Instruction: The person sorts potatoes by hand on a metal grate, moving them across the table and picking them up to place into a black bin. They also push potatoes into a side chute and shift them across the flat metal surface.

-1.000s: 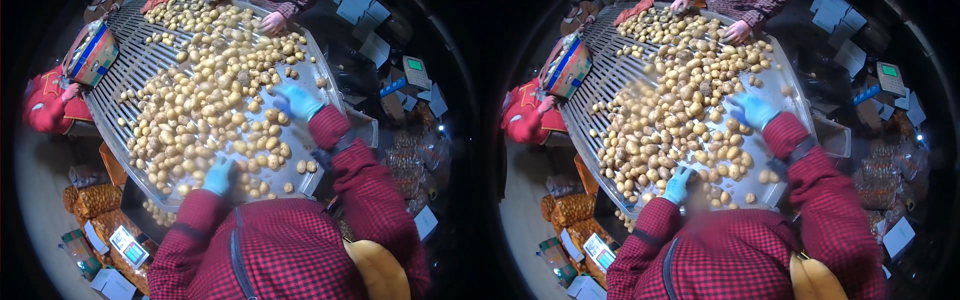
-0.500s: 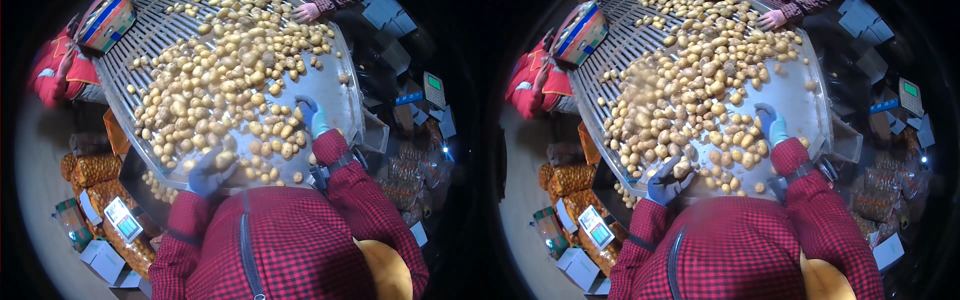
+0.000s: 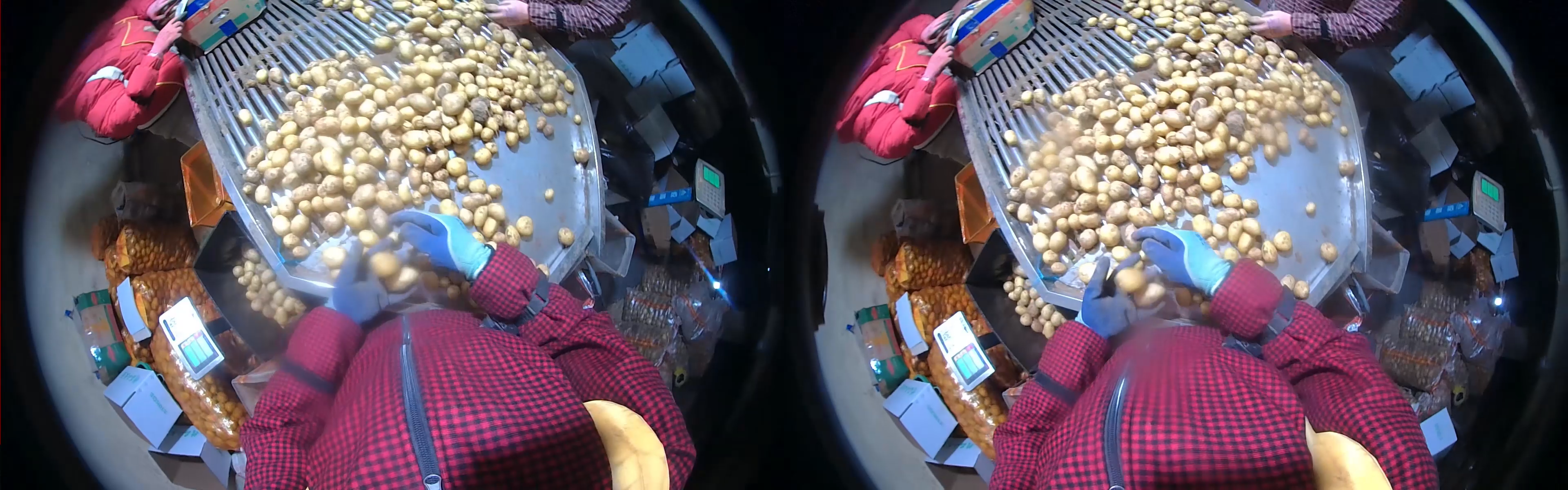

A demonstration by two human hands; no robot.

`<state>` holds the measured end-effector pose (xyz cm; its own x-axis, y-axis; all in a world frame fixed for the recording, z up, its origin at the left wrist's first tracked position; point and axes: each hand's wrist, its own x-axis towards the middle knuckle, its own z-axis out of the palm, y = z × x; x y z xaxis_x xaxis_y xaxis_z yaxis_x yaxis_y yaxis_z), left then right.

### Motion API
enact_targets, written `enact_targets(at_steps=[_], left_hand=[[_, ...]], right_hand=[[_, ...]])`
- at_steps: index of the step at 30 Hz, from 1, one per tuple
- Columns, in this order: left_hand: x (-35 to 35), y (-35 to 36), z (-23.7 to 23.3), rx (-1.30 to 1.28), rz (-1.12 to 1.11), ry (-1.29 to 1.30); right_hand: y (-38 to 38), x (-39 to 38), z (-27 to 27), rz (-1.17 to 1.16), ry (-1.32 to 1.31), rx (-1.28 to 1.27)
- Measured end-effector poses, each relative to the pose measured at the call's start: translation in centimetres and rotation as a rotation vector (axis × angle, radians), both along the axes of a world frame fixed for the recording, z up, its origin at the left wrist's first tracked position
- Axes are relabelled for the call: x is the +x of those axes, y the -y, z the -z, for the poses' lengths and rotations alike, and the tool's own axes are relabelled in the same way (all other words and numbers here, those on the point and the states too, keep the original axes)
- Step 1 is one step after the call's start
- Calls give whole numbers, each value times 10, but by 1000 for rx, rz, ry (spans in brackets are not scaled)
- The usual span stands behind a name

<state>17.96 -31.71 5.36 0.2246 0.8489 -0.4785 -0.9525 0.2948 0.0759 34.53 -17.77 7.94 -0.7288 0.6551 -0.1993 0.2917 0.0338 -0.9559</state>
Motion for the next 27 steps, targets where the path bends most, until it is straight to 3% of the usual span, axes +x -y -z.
enact_targets(at_steps=[2, 4, 6, 7, 9, 10, 13, 16, 18, 21, 25, 27], left_hand=[[-5, 11, -2, -175, -70, 98], [-23, 32, 20, 5, 30, -435], [-41, 44, 18, -209, -149, -332], [-48, 49, 11, -165, -203, -500], [-69, 64, -2, -126, -364, -500], [-87, 73, -8, -169, -463, -271], [-133, 110, -20, -170, -628, -352], [-169, 137, -21, -318, -780, -348], [-179, 148, -22, -400, -906, -361], [-228, 198, 63, -581, -830, -598], [-200, 157, 19, -637, -851, -585], [-178, 122, 0, -578, -643, -805]], right_hand=[[-14, -19, 17, 51, 182, 283], [-31, -30, 54, 28, 260, 628], [-39, -48, 35, -119, 423, 681], [-37, -56, 33, -155, 499, 755], [-34, -70, 31, -222, 650, 906], [-33, -69, 34, -234, 627, 868], [-30, -62, 44, -170, 464, 856], [-25, -31, 41, -318, 470, 818], [-21, -24, 41, -297, 529, 645], [-18, -17, 39, -252, 544, 544], [-13, -20, 28, -225, 472, 644], [-13, -31, 27, -231, 407, 711]])
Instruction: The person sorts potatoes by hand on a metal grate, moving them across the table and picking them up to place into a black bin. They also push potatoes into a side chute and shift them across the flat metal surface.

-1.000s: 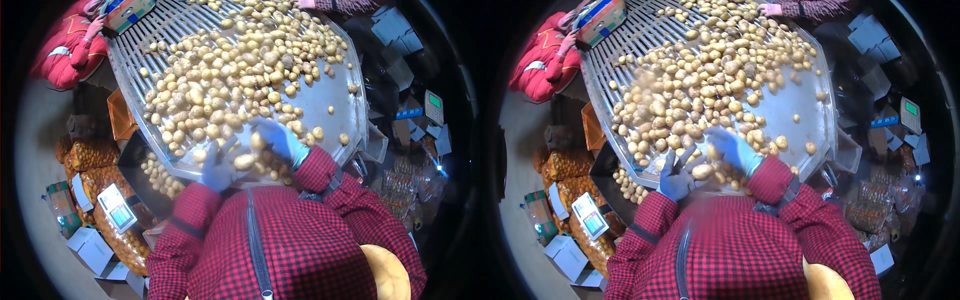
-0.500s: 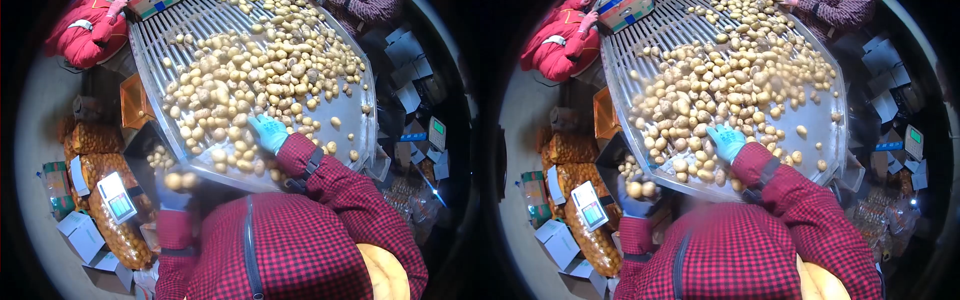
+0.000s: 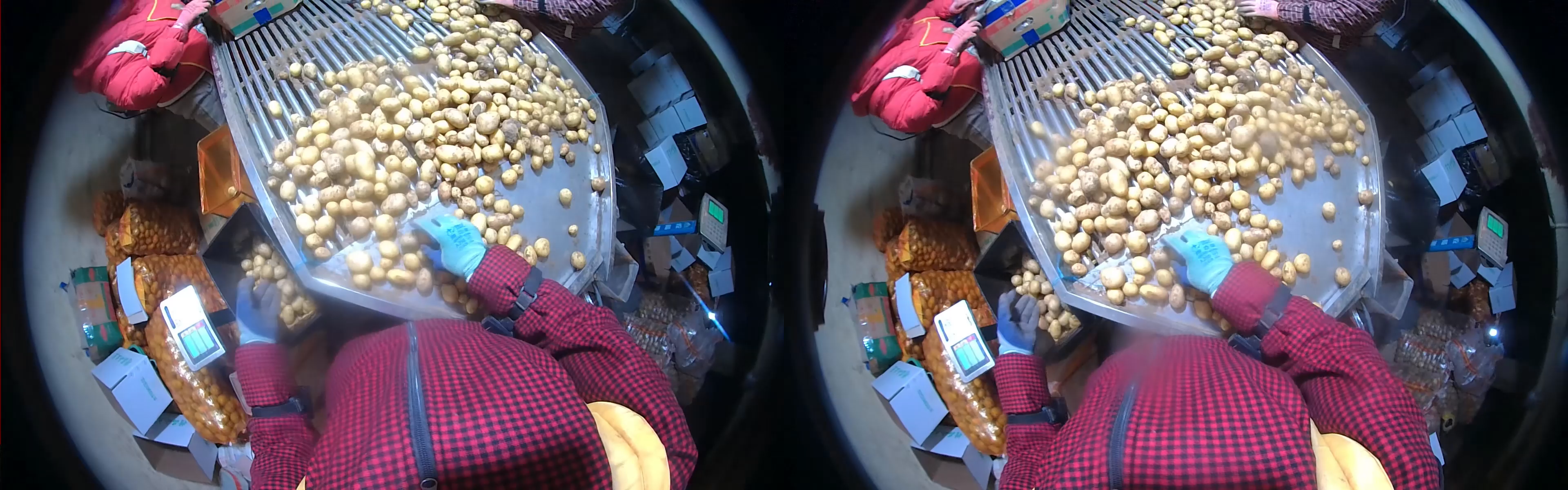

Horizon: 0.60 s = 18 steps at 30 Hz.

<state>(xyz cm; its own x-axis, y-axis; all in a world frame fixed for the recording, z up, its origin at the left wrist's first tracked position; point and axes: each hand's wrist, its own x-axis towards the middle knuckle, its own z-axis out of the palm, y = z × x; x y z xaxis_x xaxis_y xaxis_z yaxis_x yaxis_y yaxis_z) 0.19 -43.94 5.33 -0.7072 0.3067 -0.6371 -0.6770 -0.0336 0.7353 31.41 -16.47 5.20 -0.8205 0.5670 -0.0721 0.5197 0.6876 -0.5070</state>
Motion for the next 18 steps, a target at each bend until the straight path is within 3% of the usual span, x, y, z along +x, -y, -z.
enact_targets(at_steps=[1, 3, 5, 7, 9, 11, 12, 15, 16, 18], left_hand=[[4, -17, -7, -43, 121, -67], [-14, -39, 47, 217, 480, -151], [40, -91, 23, 167, 613, -379], [90, -140, -18, -174, 1000, -1020], [104, -175, 13, -307, 1096, -1685], [123, -205, -1, -587, 1359, -1543], [125, -217, 22, -625, 1337, -1611], [139, -234, 30, -841, 1280, -1655], [141, -238, 31, -867, 1292, -1627], [140, -241, 33, -853, 1259, -1630]], right_hand=[[-1, -10, -3, -45, 116, -35], [-5, -31, -14, -135, 347, -102], [1, -38, -16, -161, 345, -35], [2, -42, -9, -181, 347, 25], [4, -40, -18, -103, 296, -119], [2, -24, -7, -10, 210, -323], [2, -10, -9, -19, 177, -450], [-1, 21, 4, 24, 189, -466], [-3, 24, -18, 141, 211, -589], [-7, 47, 7, 312, -117, -913]])
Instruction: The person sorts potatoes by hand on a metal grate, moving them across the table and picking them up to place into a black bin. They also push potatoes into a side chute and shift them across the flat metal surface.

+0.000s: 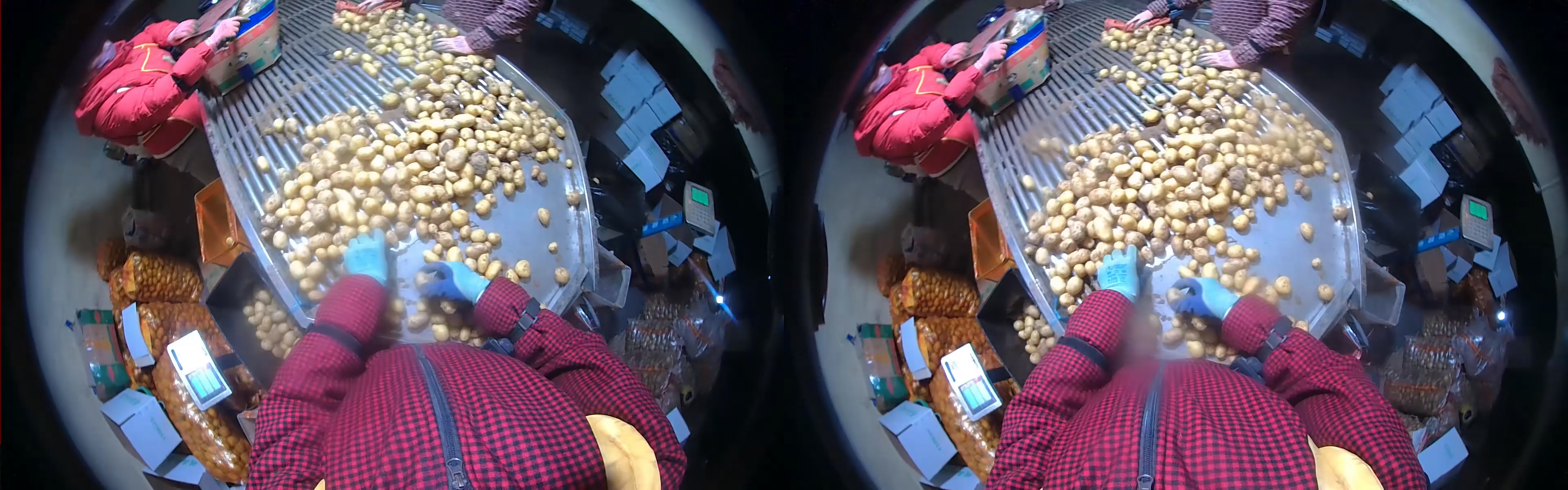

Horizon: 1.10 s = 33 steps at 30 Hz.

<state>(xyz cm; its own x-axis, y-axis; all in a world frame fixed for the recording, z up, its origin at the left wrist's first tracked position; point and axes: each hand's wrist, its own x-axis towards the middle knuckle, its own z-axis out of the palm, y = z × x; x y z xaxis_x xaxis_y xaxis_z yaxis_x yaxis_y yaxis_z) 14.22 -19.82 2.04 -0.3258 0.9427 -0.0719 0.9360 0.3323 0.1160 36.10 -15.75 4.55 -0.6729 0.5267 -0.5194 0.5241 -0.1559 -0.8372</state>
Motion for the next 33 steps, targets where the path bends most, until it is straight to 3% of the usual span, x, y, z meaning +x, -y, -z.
enact_targets(at_steps=[1, 2, 5, 6, 9, 11, 13, 15, 16, 17, 20, 22, 24, 26, 29, 30, 33], left_hand=[[2, -2, -2, 16, -9, 2], [5, -5, -3, 6, -34, 2], [-2, -2, -7, 51, 8, 145], [-5, 0, -7, 77, -2, 218], [-5, 6, 18, 276, -126, 770], [3, 15, -12, 177, -286, 1579], [8, 25, -22, 31, -478, 2162], [9, 34, -9, 98, -597, 2339], [12, 37, -12, 133, -698, 2438], [15, 39, -13, 169, -801, 2534], [22, 49, -14, 359, -391, 2346], [27, 62, -39, 293, -118, 1505], [18, 71, -12, 256, -137, 1013], [14, 74, -11, 259, -168, 942], [16, 75, -32, 53, -190, 338], [13, 75, -40, -24, -165, 474], [12, 75, -52, -120, -53, 310]], right_hand=[[-2, 8, -5, 123, -117, -70], [-11, 13, 0, 96, -197, 3], [-18, 29, 4, 343, -474, -561], [-17, 33, 6, 384, -514, -540], [-3, 27, -13, 472, -641, -409], [1, 21, -10, 481, -732, -211], [-6, 24, 12, 351, -735, -99], [-9, 18, 20, 313, -767, -132], [-10, 18, 10, 234, -641, 36], [-10, 16, 12, 224, -677, 61], [-4, 2, 2, 165, -695, 235], [7, -9, -28, 249, -633, -124], [9, -15, -32, 252, -600, -283], [12, -22, -44, 269, -585, -413], [17, -26, -58, 303, -574, -458], [18, -27, -59, 312, -566, -453], [19, -27, -48, 317, -604, -463]])
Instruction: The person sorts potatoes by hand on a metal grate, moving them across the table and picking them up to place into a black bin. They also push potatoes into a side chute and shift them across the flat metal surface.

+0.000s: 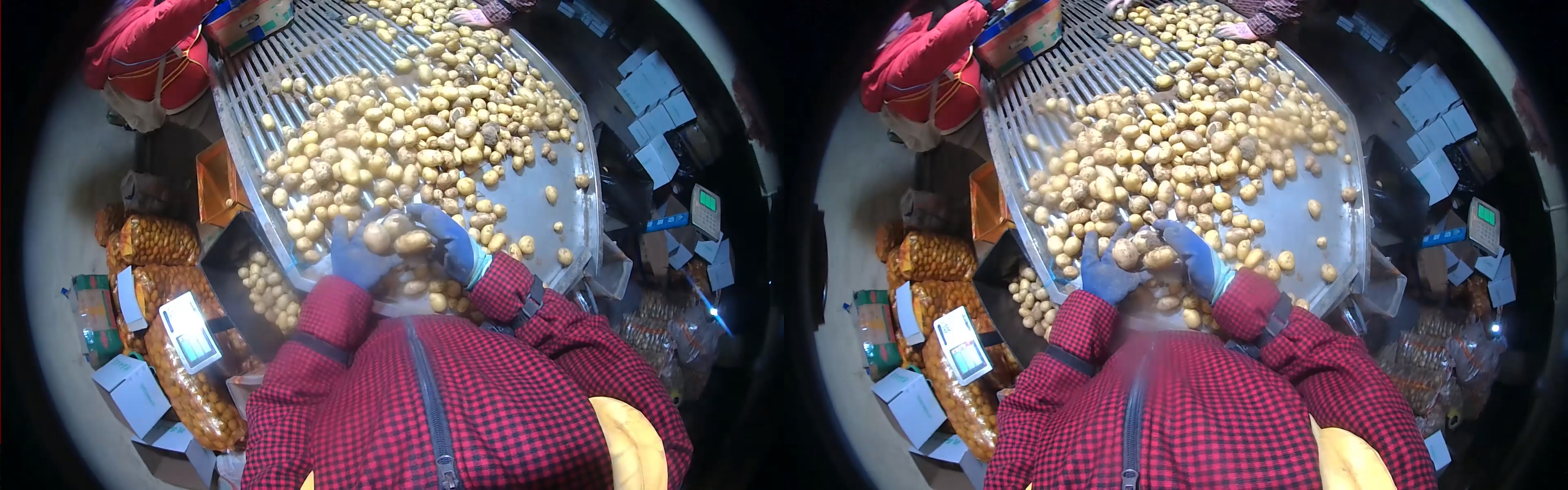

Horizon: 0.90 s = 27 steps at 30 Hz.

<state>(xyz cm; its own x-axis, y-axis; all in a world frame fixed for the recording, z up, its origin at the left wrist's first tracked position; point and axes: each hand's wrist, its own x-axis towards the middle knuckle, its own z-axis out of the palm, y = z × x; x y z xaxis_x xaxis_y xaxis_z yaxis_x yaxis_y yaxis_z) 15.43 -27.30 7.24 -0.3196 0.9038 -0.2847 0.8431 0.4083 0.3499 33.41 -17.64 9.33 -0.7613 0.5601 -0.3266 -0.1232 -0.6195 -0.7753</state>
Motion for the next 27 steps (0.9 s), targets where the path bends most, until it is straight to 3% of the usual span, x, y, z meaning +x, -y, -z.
enact_targets(at_steps=[3, 6, 8, 10, 11, 14, 15, 17, 18, 20, 21, 23, 26, 27], left_hand=[[5, 1, -23, -37, -39, 81], [10, -2, -44, -107, 112, -81], [-5, 1, 14, 206, 30, 574], [-11, 6, 24, 265, 64, 583], [-12, 12, 21, 157, 135, 267], [-23, 41, 37, 470, -89, 913], [-25, 54, 40, 574, -159, 1008], [-35, 66, 4, 688, -477, 1787], [-40, 72, -14, 766, -670, 2120], [-62, 95, -15, 814, -845, 2162], [-77, 107, -8, 918, -934, 2073], [-107, 129, 6, 1109, -1104, 1880], [-132, 157, -5, 1177, -1177, 1953], [-146, 165, 9, 1277, -1145, 2153]], right_hand=[[3, -1, 1, 37, -69, 24], [-3, -4, 6, -110, 152, 482], [2, -3, 6, -178, 155, 636], [5, -7, 4, -214, 210, 624], [5, -7, 2, -240, 229, 643], [6, -5, -10, -212, 230, 431], [3, -5, 0, -134, 243, 512], [-8, -4, 5, -52, 365, 524], [-14, 1, 17, -16, 433, 701], [-30, 12, 58, 84, 557, 1178], [-36, 18, 72, 47, 690, 1294], [-39, 24, 84, -24, 860, 1364], [-36, 34, 96, -143, 958, 1534], [-34, 34, 100, -148, 972, 1581]])
